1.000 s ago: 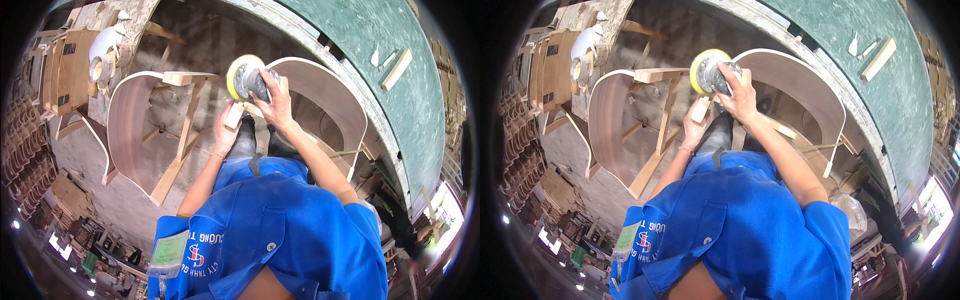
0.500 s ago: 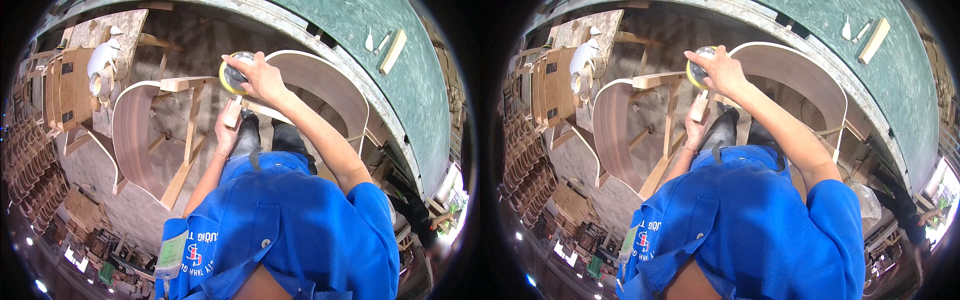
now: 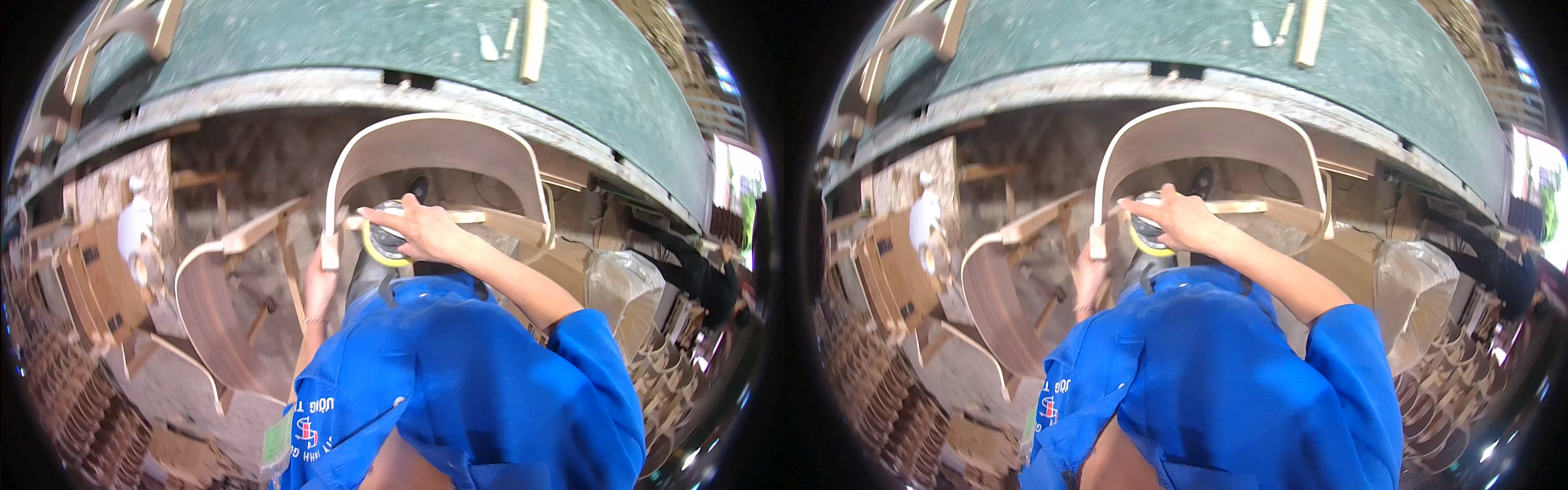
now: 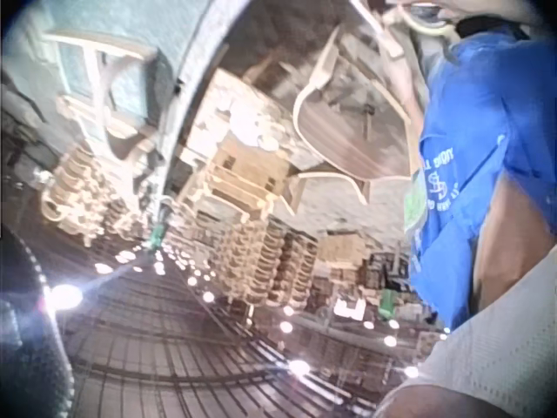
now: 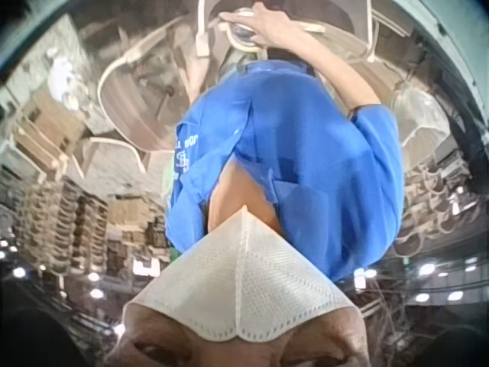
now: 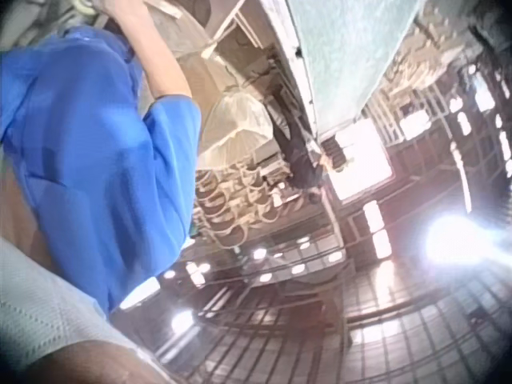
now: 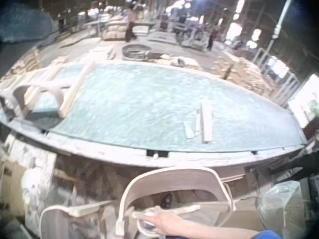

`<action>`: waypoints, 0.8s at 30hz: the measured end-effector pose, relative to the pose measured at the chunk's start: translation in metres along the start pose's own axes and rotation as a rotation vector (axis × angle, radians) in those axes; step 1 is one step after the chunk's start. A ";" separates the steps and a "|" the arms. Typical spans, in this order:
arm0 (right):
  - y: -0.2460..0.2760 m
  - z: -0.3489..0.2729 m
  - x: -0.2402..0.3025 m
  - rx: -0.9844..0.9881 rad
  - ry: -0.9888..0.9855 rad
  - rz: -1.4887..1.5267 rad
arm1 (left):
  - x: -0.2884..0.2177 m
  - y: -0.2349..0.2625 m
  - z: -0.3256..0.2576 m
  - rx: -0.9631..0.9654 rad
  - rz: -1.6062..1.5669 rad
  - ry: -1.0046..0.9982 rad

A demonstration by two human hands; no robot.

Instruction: The person sands curved wooden chair parts using a handheld orbital sander. They repeatedly pick up parts, sand edges and surfaces, apply glue from a small bottle, and place the parts back on the workbench.

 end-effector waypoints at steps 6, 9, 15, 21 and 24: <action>0.142 -0.080 -0.156 -0.560 -0.476 0.007 | -0.039 0.055 0.027 -0.127 -0.232 -0.014; 0.215 -0.104 -0.244 -0.881 -0.536 -0.114 | -0.092 0.033 0.044 -0.148 -0.299 -0.150; 0.295 -0.109 -0.403 -1.042 -0.798 -0.333 | -0.207 -0.043 0.072 -0.065 -0.293 -0.303; 0.294 0.086 -0.403 -0.625 -0.701 -0.355 | -0.283 -0.114 0.076 -0.014 -0.158 -0.411; 0.282 0.121 -0.435 -0.606 -0.742 -0.286 | -0.314 -0.153 0.075 0.112 -0.085 -0.437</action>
Point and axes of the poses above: each hand's wrist, its own z-axis towards the middle knuckle, its own y-axis out of the back of the hand, x = y × z, the point moved 10 cm from there along z, towards the middle knuckle, and after that the axes turned 11 degrees about -x, right-handed, at the moved point
